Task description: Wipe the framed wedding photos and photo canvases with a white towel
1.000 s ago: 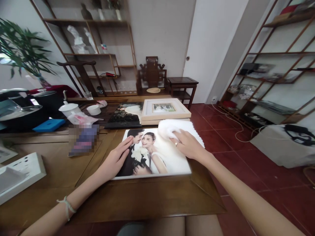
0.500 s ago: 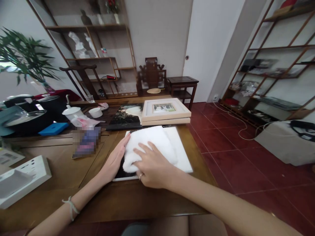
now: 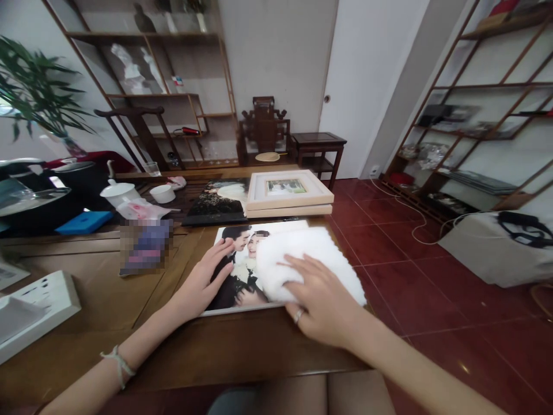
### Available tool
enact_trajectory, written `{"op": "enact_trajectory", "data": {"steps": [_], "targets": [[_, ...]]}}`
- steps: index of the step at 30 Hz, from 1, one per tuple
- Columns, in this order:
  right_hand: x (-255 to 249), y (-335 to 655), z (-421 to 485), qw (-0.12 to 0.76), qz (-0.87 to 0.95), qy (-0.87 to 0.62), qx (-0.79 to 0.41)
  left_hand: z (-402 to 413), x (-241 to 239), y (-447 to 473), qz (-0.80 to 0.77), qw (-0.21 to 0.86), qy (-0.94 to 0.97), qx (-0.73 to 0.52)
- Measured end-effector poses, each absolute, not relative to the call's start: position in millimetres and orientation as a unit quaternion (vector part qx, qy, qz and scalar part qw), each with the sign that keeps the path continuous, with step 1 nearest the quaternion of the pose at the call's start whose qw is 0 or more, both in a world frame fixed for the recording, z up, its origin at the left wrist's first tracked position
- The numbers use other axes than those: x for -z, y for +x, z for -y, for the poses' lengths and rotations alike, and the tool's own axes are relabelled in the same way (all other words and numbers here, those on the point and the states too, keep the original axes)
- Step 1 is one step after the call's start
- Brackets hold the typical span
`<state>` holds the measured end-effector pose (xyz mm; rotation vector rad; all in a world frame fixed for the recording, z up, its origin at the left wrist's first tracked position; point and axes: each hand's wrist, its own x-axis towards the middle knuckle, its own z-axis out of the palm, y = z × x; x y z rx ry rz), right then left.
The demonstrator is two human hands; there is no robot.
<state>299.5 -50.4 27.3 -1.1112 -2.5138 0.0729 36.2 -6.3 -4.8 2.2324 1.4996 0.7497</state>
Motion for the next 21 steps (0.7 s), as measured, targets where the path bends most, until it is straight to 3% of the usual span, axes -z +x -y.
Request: {"op": "enact_trajectory", "data": {"steps": [10, 21], "targets": [[-19.7, 308.8, -38.4, 0.182, 0.897, -0.4, 0.031, 5.0, 4.2, 34.2, -0.533, 0.161, 0.79, -0.257], [-27.0, 308.7, 74.8, 0.111, 0.946, -0.302, -0.042, 2.2, 6.0, 31.9, -0.522, 0.144, 0.801, -0.256]]}}
